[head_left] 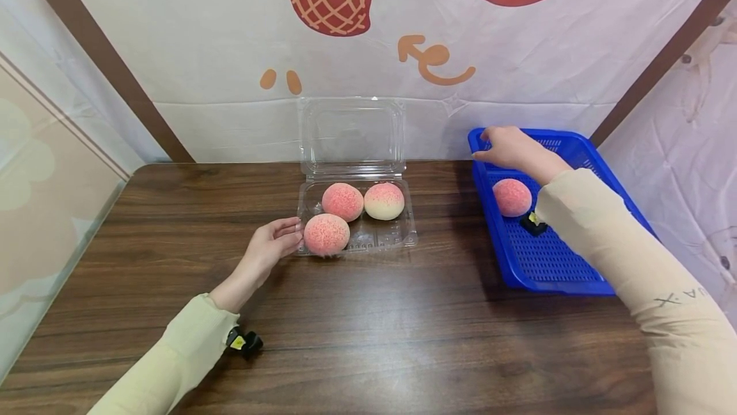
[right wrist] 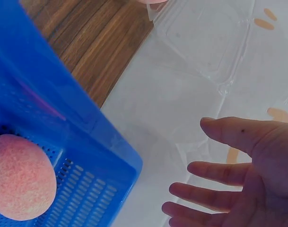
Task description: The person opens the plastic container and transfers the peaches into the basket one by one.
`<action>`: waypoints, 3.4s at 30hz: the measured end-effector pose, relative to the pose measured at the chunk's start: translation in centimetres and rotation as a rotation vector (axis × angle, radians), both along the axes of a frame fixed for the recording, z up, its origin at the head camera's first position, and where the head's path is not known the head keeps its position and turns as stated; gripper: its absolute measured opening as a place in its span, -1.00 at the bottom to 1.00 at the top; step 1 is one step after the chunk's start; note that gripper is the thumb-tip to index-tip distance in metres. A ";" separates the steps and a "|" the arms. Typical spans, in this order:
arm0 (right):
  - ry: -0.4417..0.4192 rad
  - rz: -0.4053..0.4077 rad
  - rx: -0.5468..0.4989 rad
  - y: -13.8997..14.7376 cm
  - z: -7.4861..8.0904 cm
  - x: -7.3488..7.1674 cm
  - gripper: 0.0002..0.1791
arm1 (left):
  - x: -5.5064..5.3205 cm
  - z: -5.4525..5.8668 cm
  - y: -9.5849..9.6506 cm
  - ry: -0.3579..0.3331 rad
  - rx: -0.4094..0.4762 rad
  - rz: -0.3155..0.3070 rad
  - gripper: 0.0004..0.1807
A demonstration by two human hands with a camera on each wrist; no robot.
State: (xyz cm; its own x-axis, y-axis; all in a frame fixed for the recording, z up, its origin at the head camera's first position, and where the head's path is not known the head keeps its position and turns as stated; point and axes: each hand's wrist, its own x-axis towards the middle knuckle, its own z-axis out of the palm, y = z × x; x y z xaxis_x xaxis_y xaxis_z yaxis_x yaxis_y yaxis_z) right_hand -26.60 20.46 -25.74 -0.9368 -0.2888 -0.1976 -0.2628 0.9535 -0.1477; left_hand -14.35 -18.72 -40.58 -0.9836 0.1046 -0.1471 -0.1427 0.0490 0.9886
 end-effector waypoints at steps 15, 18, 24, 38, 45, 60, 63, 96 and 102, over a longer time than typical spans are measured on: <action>0.004 0.033 0.006 -2.2 0.0 0.7 -0.41 | -0.1 0.3 0.1 -0.064 -0.065 0.007 -0.53; 0.003 0.032 0.007 -2.7 -0.1 0.8 -0.39 | -0.2 0.2 0.0 -0.061 -0.067 0.003 -0.52; 0.014 0.041 0.006 -3.5 -0.1 0.9 -0.40 | -0.3 0.3 -0.1 -0.061 -0.062 0.002 -0.53; 0.020 0.066 -0.001 -5.6 -0.3 1.4 -0.41 | -0.2 0.0 0.0 -0.058 -0.064 0.006 -0.53; 0.007 0.086 -0.012 -6.4 -0.6 1.5 -0.39 | -0.3 0.2 0.1 -0.059 -0.065 0.008 -0.52; 0.008 0.141 -0.051 -8.4 -1.7 1.6 -0.39 | -0.3 0.1 0.0 -0.060 -0.065 0.014 -0.53; 0.017 0.159 -0.064 -8.7 -2.0 1.7 -0.40 | -0.3 0.2 0.0 -0.052 -0.061 0.010 -0.52; -0.004 0.256 -0.118 -11.3 -6.9 1.7 -0.40 | -0.2 0.0 -0.1 -0.052 -0.067 0.003 -0.52; -0.014 0.267 -0.118 -11.6 -7.3 1.7 -0.39 | -0.2 -0.1 -0.1 -0.048 -0.070 -0.001 -0.53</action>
State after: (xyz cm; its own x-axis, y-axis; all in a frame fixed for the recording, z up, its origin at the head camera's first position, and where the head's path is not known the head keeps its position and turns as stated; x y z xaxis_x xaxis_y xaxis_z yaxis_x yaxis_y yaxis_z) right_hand -24.86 8.81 -33.05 -0.8218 -0.5468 -0.1602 -0.4997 0.8267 -0.2585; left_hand -14.52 -18.84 -40.68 -0.9752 0.0936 -0.2007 -0.1893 0.1179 0.9748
